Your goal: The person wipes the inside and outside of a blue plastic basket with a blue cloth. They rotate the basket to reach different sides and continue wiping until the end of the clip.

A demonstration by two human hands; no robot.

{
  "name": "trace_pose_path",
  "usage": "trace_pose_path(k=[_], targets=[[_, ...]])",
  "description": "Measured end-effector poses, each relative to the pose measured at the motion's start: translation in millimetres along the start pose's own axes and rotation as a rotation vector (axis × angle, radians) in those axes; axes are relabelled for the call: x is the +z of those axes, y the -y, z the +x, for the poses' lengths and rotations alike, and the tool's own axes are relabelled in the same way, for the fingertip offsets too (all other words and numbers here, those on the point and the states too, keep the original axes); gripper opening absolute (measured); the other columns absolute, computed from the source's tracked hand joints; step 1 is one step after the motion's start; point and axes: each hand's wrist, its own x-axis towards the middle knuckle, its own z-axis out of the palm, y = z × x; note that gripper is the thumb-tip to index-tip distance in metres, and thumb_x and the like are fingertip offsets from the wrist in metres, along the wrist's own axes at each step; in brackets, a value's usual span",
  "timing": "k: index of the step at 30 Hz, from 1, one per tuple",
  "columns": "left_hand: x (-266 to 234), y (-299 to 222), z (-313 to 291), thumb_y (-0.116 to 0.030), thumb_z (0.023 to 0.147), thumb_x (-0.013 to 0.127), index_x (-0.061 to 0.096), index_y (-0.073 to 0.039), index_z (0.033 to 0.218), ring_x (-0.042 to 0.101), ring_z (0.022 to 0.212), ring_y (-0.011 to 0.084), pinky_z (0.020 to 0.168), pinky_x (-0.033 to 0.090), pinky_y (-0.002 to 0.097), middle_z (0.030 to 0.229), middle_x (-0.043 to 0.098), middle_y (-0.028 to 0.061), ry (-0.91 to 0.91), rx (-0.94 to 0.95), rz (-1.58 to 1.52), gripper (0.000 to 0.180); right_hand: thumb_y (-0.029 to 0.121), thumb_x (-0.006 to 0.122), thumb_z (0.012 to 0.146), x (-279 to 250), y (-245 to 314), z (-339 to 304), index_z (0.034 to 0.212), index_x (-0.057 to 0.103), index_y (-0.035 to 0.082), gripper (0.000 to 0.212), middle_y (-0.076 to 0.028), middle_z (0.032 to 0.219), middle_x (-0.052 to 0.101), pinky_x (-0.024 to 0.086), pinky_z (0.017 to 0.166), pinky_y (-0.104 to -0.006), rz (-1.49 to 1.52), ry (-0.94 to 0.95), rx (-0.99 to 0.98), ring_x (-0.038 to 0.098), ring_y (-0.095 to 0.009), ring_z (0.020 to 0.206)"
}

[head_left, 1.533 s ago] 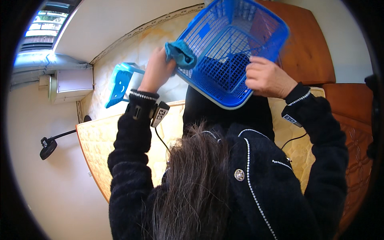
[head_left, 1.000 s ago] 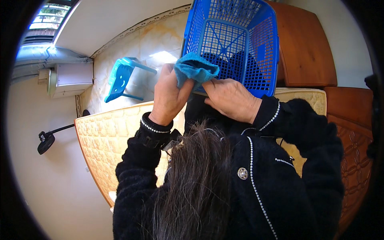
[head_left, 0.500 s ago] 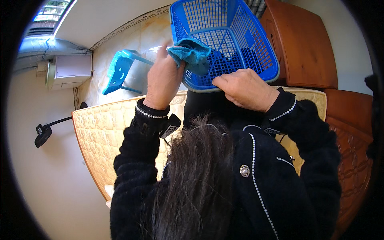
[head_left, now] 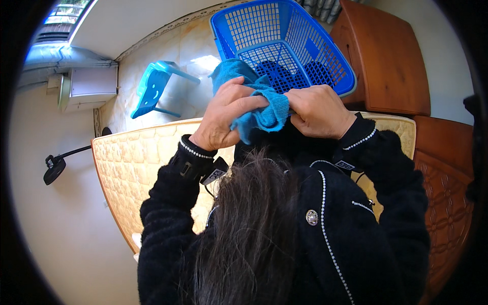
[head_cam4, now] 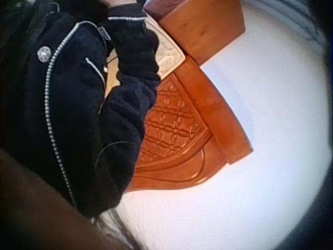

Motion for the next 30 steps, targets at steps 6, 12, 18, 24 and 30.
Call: trace_pose_path(k=[6,12,18,24,30], targets=[[4.1,78.4,5.1,-0.012,0.083,0.067,0.063,-0.003,0.093,0.062,0.095,0.0332,0.095,0.048,0.0409,0.096,0.061,0.0142,-0.217,-0.244,-0.106,0.014,0.010,0.063,0.077,9.7,-0.2,-7.2,0.085,0.057,0.007,0.010,-0.007,0.073,0.062,0.053,0.060,-0.0370,-0.037,-0.075,-0.090,0.065,-0.026,0.067],[-16.9,133.8,19.8,-0.025,0.095,0.060,0.063,-0.001,0.115,0.061,0.112,0.0365,0.095,0.048,0.0404,0.119,0.065,0.0209,-0.227,-0.307,-0.108,0.031,0.008,0.062,0.077,2.7,-5.6,-3.8,0.082,0.055,0.007,0.009,-0.007,0.069,0.060,0.052,0.058,-0.0371,-0.020,-0.104,-0.068,0.064,-0.026,0.065],[12.1,39.0,6.9,-0.020,0.083,0.063,0.064,-0.006,0.094,0.062,0.096,0.0317,0.107,0.038,0.0497,0.091,0.062,0.0122,-0.133,0.025,0.112,0.018,0.008,0.063,0.076,-0.5,-11.7,-12.8,0.080,0.054,0.008,0.009,-0.006,0.069,0.059,0.051,0.057,-0.0374,-0.050,-0.066,-0.065,0.063,-0.026,0.064],[24.6,58.3,-4.2,-0.014,0.078,0.065,0.065,-0.007,0.093,0.062,0.094,0.0315,0.098,0.046,0.0479,0.085,0.060,0.0116,-0.241,0.135,0.287,0.017,0.009,0.065,0.075,15.1,-16.0,-16.3,0.080,0.054,0.008,0.013,-0.006,0.071,0.058,0.051,0.060,-0.0377,-0.043,-0.015,-0.123,0.063,-0.026,0.065],[-14.9,148.5,6.8,-0.019,0.094,0.056,0.066,-0.004,0.101,0.060,0.108,0.0375,0.096,0.046,0.0438,0.103,0.067,0.0168,-0.369,-0.053,0.273,0.019,0.008,0.066,0.074,15.7,-11.3,-20.0,0.081,0.054,0.009,0.014,-0.005,0.070,0.057,0.050,0.061,-0.0375,-0.033,-0.026,-0.112,0.062,-0.026,0.066]])
